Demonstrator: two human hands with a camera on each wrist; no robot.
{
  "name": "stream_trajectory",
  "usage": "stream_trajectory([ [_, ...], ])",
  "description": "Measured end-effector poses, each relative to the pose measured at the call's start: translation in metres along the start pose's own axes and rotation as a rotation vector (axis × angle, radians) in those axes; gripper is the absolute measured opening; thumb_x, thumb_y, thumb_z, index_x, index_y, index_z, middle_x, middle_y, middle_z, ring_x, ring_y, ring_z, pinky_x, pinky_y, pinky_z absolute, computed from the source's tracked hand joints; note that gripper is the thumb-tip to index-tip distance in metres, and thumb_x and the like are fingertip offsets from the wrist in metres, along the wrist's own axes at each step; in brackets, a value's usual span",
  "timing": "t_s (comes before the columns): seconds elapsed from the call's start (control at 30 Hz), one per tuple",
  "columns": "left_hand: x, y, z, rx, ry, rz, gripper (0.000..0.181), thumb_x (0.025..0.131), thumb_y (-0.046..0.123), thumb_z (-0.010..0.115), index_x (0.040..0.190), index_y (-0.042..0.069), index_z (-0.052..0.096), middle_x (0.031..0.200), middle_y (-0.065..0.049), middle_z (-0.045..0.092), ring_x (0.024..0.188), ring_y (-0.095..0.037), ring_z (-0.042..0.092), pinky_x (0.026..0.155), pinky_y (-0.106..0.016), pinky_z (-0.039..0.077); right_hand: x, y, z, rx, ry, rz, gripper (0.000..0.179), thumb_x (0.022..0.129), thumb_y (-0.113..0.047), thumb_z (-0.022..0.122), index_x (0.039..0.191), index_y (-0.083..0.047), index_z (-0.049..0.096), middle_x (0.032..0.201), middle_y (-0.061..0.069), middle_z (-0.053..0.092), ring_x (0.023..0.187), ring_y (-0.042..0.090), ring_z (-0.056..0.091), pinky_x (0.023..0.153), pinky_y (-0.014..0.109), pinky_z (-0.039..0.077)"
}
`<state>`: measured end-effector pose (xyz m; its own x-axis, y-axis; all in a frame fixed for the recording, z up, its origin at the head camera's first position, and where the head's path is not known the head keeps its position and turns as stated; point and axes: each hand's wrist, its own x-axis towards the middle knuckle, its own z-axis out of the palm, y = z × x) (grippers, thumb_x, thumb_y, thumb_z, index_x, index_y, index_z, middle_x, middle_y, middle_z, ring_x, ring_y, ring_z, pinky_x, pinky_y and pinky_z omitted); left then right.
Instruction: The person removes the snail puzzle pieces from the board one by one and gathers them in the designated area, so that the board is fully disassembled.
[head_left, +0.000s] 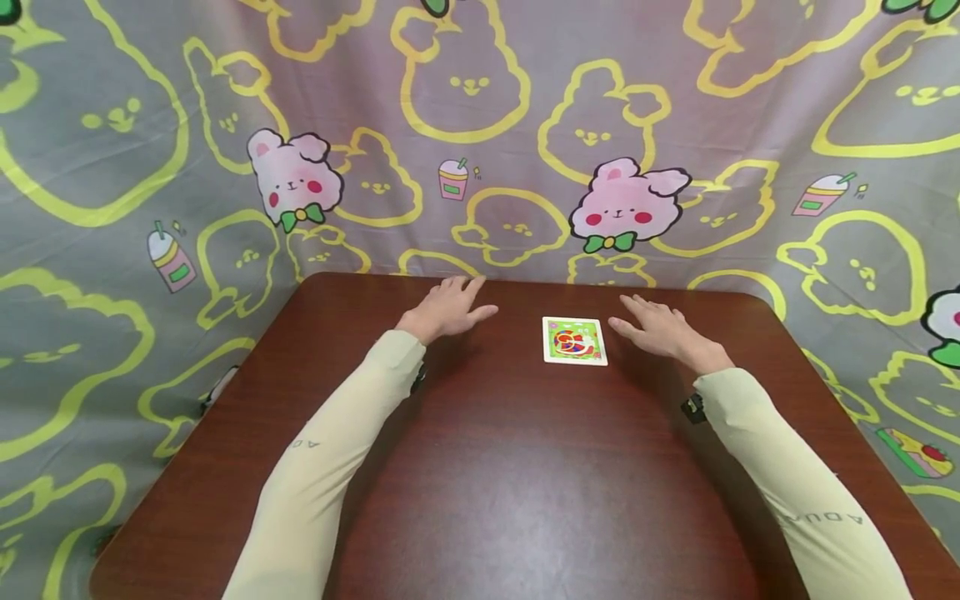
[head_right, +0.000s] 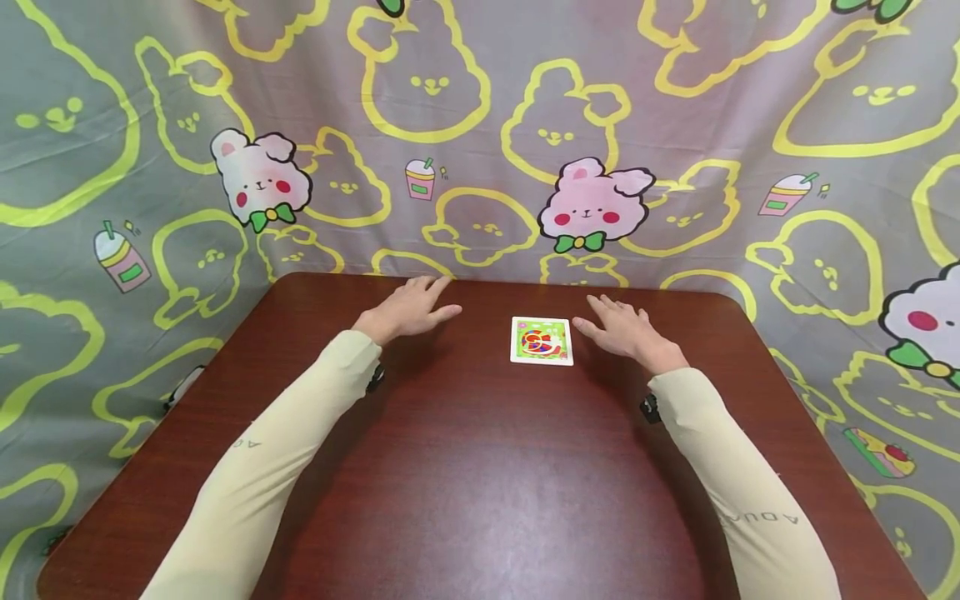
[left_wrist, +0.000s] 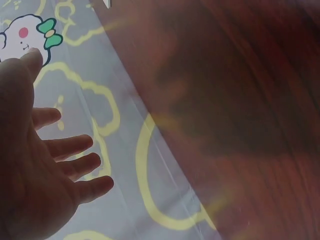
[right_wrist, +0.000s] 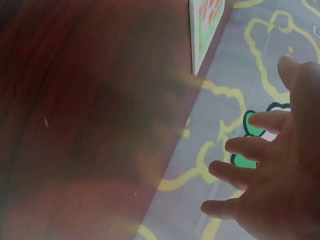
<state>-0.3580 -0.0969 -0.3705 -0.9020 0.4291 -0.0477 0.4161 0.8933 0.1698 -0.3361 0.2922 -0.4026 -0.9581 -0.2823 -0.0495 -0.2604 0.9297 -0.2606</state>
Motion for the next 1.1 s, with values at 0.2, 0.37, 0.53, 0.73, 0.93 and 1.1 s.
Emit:
stream_trajectory([
  [0.2,0.006,0.010,0.010,-0.014,0.001,0.022,0.076,0.099,0.063,0.035,0.157,0.017,0.020,0.158,-0.017,0.028,0.148,-0.036,0.024,0.118,-0.052,0.024,0.002,-0.005,0.006,0.024,-0.003,-0.018,0.077,0.099,-0.055,0.044,0.154,-0.003,0.025,0.157,0.028,0.026,0.140,0.053,0.026,0.107,0.074,0.018],
  [0.37,0.011,0.018,0.018,-0.011,-0.005,0.040,0.075,0.099,0.063,0.034,0.156,0.016,0.022,0.157,-0.017,0.029,0.147,-0.035,0.025,0.118,-0.051,0.025,0.003,-0.007,0.011,0.033,-0.007,-0.028,0.077,0.099,-0.051,0.048,0.153,-0.002,0.025,0.156,0.027,0.028,0.139,0.052,0.029,0.107,0.073,0.020],
  [0.53,0.017,0.030,0.025,0.020,-0.025,0.060,0.074,0.099,0.063,0.035,0.155,0.017,0.024,0.156,-0.016,0.032,0.146,-0.034,0.027,0.117,-0.052,0.027,0.003,-0.008,0.016,0.047,-0.029,-0.036,0.078,0.097,-0.051,0.052,0.153,-0.002,0.027,0.156,0.027,0.028,0.139,0.053,0.030,0.107,0.072,0.022],
  [0.73,0.024,0.048,0.033,0.081,-0.062,0.094,0.073,0.098,0.063,0.036,0.155,0.017,0.027,0.155,-0.015,0.034,0.145,-0.034,0.029,0.115,-0.053,0.029,0.006,-0.012,0.026,0.028,-0.073,-0.065,0.081,0.094,-0.051,0.059,0.151,-0.001,0.031,0.156,0.030,0.027,0.137,0.056,0.031,0.105,0.073,0.025],
  [0.93,0.029,0.061,0.044,0.052,-0.094,0.112,0.073,0.098,0.062,0.037,0.155,0.017,0.027,0.156,-0.014,0.033,0.145,-0.033,0.030,0.115,-0.050,0.031,0.011,-0.020,0.031,0.016,-0.104,-0.095,0.084,0.089,-0.052,0.065,0.150,-0.002,0.034,0.156,0.029,0.026,0.137,0.055,0.033,0.103,0.073,0.029],
  [1.1,0.031,0.071,0.052,0.040,-0.146,0.099,0.072,0.098,0.062,0.038,0.155,0.019,0.026,0.158,-0.009,0.030,0.148,-0.030,0.026,0.116,-0.048,0.030,0.015,-0.024,0.036,0.038,-0.168,-0.070,0.088,0.088,-0.055,0.065,0.152,-0.004,0.031,0.159,0.027,0.020,0.142,0.054,0.022,0.106,0.074,0.022],
])
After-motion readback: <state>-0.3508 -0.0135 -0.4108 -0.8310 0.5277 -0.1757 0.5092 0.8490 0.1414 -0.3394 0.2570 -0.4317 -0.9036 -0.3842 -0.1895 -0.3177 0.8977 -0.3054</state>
